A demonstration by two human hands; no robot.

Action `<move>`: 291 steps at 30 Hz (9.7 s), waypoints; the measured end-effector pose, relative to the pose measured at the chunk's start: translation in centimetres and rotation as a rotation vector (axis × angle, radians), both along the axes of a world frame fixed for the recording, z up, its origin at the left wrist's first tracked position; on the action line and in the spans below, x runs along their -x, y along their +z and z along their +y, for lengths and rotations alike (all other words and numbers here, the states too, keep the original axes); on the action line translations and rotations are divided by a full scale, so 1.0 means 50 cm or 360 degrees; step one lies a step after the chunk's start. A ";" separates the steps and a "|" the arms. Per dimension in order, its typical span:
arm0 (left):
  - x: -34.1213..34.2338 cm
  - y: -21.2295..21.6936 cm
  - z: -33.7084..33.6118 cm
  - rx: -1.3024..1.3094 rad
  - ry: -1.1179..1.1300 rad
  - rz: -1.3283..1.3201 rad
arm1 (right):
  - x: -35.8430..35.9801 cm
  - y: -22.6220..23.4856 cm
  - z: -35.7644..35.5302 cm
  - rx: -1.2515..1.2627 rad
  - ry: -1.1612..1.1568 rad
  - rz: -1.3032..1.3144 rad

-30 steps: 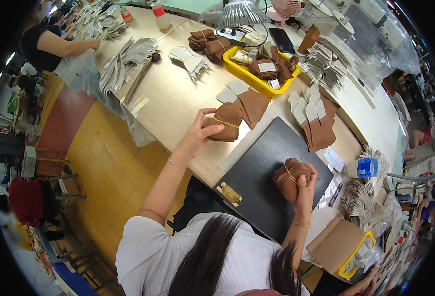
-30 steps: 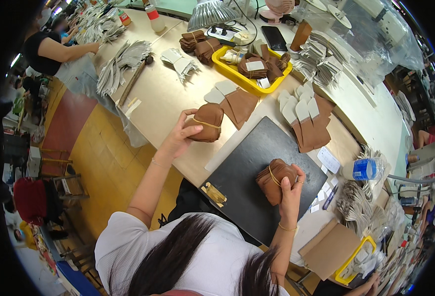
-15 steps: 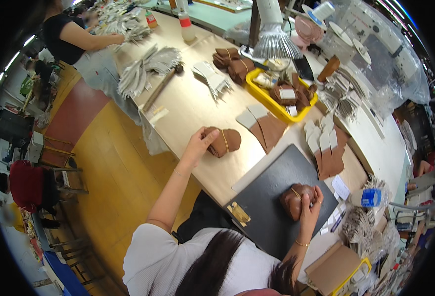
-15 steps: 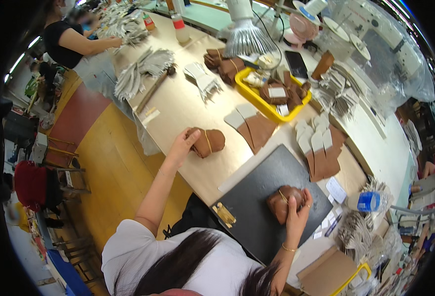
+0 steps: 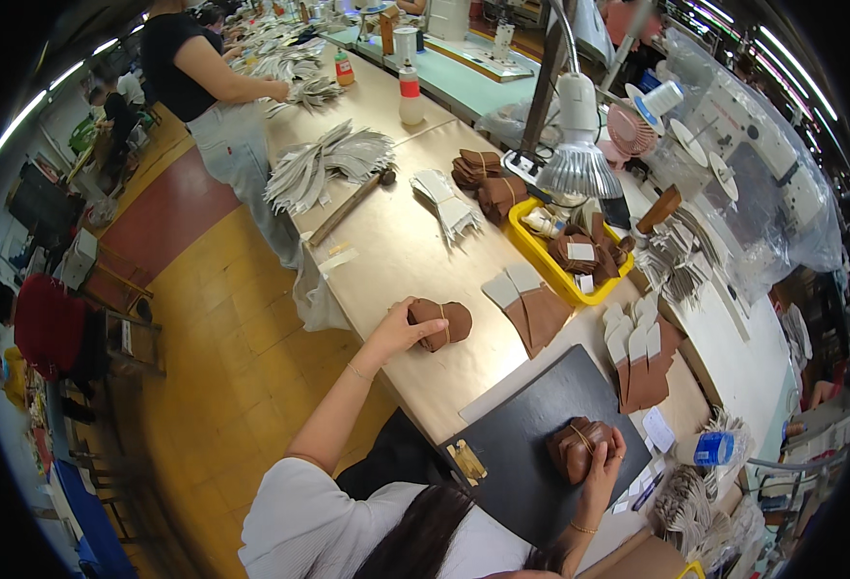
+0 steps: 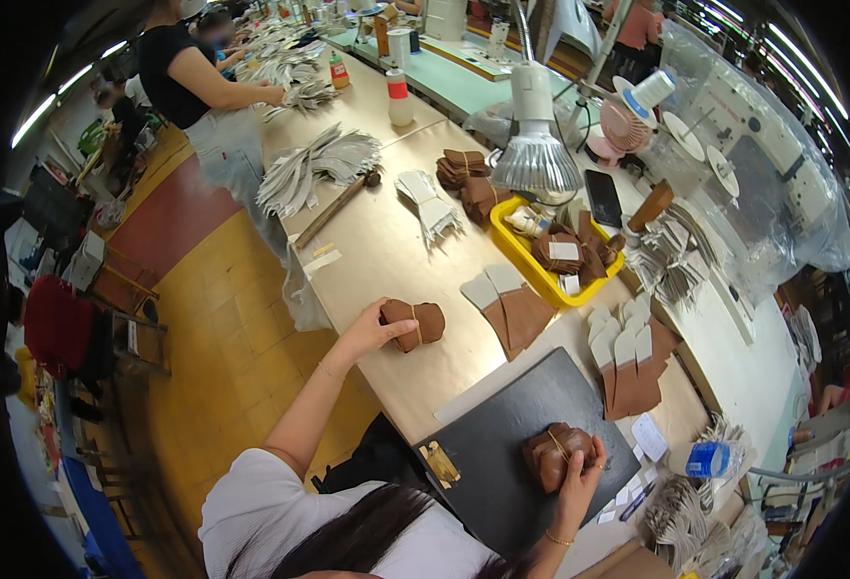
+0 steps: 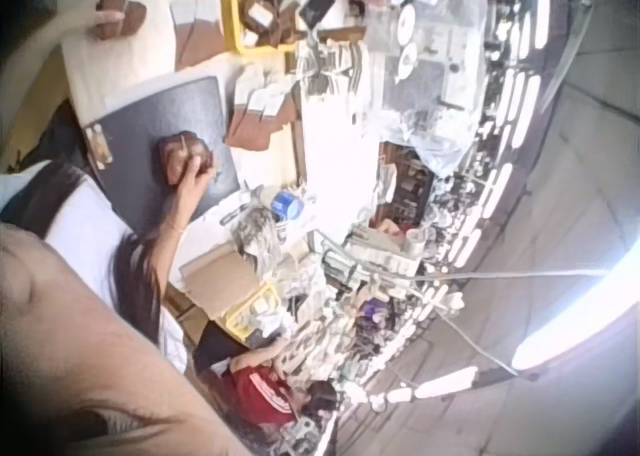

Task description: The person applies glue from a plastic bottle to brown fabric pieces on a worktable, then stacks and bundles them with a rubber band. They also handle white fabric pieces, folding and arranging them on the table.

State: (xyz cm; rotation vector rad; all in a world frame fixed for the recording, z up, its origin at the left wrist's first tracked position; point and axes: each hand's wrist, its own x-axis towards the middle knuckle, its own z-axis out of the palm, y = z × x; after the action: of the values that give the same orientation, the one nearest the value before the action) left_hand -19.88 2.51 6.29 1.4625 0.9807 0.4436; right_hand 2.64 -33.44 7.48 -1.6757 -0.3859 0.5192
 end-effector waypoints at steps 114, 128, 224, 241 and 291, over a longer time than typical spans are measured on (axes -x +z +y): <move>0.076 -0.069 0.358 0.1110 0.0011 -0.1525 | 0.005 0.029 0.044 -0.0011 0.0076 0.0294; 0.111 -0.104 0.374 0.0807 -0.0311 -0.1270 | -0.013 -0.004 0.019 -0.0048 0.0134 0.0346; -0.103 0.132 0.515 -0.0155 0.0574 -0.0997 | -0.036 -0.025 0.005 0.0259 0.0650 -0.1901; -0.433 -0.042 0.708 0.0141 0.0801 -0.0869 | -0.005 -0.032 -0.003 -0.0106 0.0056 0.0413; -0.345 -0.037 0.624 -0.0561 0.0557 0.0112 | 0.011 0.104 0.076 0.0130 0.0226 0.0521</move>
State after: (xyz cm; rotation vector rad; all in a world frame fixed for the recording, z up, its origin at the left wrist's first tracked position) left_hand -2.62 33.69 4.44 1.6295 1.2689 0.8587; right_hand 2.11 -29.66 12.66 -1.6128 -0.2463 0.9106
